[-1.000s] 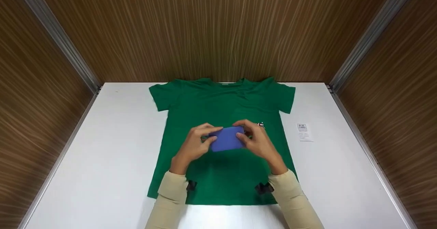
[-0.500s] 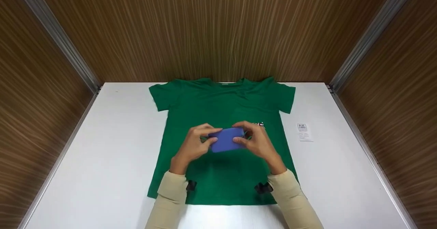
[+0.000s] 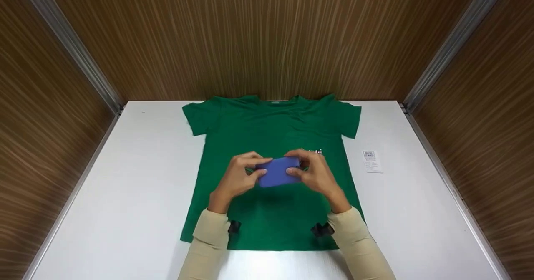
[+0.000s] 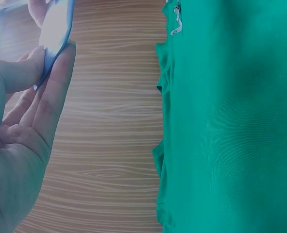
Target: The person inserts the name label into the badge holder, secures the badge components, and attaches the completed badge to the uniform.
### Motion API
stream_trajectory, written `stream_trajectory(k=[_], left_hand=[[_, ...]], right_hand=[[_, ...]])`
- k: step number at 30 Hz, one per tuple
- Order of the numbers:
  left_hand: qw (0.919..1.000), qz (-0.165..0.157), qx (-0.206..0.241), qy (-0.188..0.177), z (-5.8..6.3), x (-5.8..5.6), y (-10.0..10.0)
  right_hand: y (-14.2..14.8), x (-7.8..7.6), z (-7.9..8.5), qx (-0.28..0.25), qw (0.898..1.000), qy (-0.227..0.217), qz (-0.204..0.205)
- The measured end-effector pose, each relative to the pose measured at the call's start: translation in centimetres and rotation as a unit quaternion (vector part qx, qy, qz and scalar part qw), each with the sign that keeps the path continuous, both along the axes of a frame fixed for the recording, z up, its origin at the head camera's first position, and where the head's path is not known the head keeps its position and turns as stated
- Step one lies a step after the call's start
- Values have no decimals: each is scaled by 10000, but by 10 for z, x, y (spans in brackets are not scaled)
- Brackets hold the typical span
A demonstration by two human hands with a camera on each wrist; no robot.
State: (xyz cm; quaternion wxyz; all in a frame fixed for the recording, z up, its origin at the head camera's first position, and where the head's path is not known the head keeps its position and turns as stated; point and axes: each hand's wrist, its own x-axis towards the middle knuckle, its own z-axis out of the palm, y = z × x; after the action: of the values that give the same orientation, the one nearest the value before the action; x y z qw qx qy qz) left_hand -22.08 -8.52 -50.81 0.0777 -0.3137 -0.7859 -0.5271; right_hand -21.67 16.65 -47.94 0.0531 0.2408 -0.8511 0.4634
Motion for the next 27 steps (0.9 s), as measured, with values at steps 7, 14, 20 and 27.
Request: stream_trajectory(k=[7,14,20,27], left_hand=[[9999,-2,-49,-103,1,-1,-1],[9999,6,-67,-112,1,-1,-1],[9998,42,-111,-155,1,0,-1],[9997,21,-160,-182,1,-1,-2]], right_hand=[[0,0,0,30,10000,-26,78],[0,2,2,9,9998,-174,108],[0,3,2,-1,9995,-299,101],[1,3,4,-8,9991,-390,134]])
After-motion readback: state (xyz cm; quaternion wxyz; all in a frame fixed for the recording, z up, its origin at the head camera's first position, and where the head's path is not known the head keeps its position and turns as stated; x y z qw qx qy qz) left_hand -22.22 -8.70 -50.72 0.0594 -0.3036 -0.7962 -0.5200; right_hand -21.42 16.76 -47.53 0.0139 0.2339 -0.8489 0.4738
